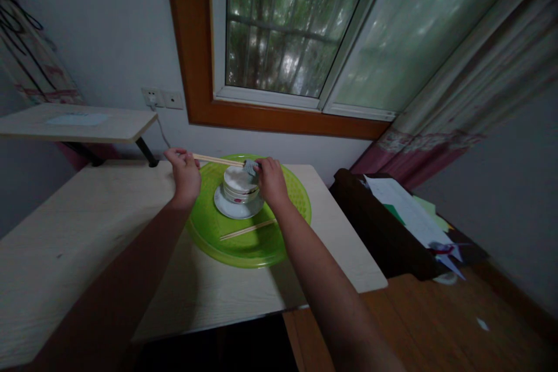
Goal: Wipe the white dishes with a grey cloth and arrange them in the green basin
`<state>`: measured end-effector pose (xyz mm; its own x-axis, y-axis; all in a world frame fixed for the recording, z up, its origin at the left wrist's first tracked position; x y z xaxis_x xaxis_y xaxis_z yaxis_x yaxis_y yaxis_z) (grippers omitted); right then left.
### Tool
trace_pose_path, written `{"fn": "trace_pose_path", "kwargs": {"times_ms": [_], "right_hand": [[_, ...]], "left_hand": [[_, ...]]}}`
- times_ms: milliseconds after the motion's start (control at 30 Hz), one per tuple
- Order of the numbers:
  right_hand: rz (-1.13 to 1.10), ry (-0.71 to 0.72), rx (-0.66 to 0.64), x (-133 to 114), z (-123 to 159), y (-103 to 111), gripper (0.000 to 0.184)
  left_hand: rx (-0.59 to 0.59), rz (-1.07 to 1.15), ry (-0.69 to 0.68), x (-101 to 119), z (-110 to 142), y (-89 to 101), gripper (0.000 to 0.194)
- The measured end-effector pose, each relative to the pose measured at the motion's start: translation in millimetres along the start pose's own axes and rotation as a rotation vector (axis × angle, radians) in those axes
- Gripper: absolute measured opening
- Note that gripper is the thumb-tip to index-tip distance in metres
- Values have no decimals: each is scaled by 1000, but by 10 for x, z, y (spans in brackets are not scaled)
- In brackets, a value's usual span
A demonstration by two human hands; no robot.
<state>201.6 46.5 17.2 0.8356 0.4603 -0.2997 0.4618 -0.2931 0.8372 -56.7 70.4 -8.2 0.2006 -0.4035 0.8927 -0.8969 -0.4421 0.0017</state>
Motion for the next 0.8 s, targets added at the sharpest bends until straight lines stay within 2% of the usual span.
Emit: {"fn": "trace_pose_path", "kwargs": {"times_ms": [133,267,367,467,600,800], "right_hand": [[-94,-61,72,123,-1,9,22],[-185,-198,212,313,33,83,23],[-208,-240,354,371,84,187,26],[-211,-200,441,310,120,279,28],[-227,-133,440,184,128,329,25],[-220,-70,397,122,108,302,24]], "left_hand": [[17,19,31,-66,-30,8,19],[65,14,77,-91,-32,60,14],[25,-48,87,-76,-35,63,19],[-29,-70,86,-30,-25,33,25],[-94,-12,102,59,8,-46,24],[-283,123,102,137,52,-218,22]]}}
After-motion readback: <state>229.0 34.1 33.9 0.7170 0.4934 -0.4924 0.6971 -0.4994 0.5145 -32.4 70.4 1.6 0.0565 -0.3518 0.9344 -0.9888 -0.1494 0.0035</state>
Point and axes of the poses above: each hand's wrist, its own z-axis away from the middle knuckle, its own y-axis out of the back of the hand, x = y × z, the point moved 5 cm from there along -z, towards the middle knuckle, and after that the axes turned 12 degrees about -x, right-handed, at the moved point
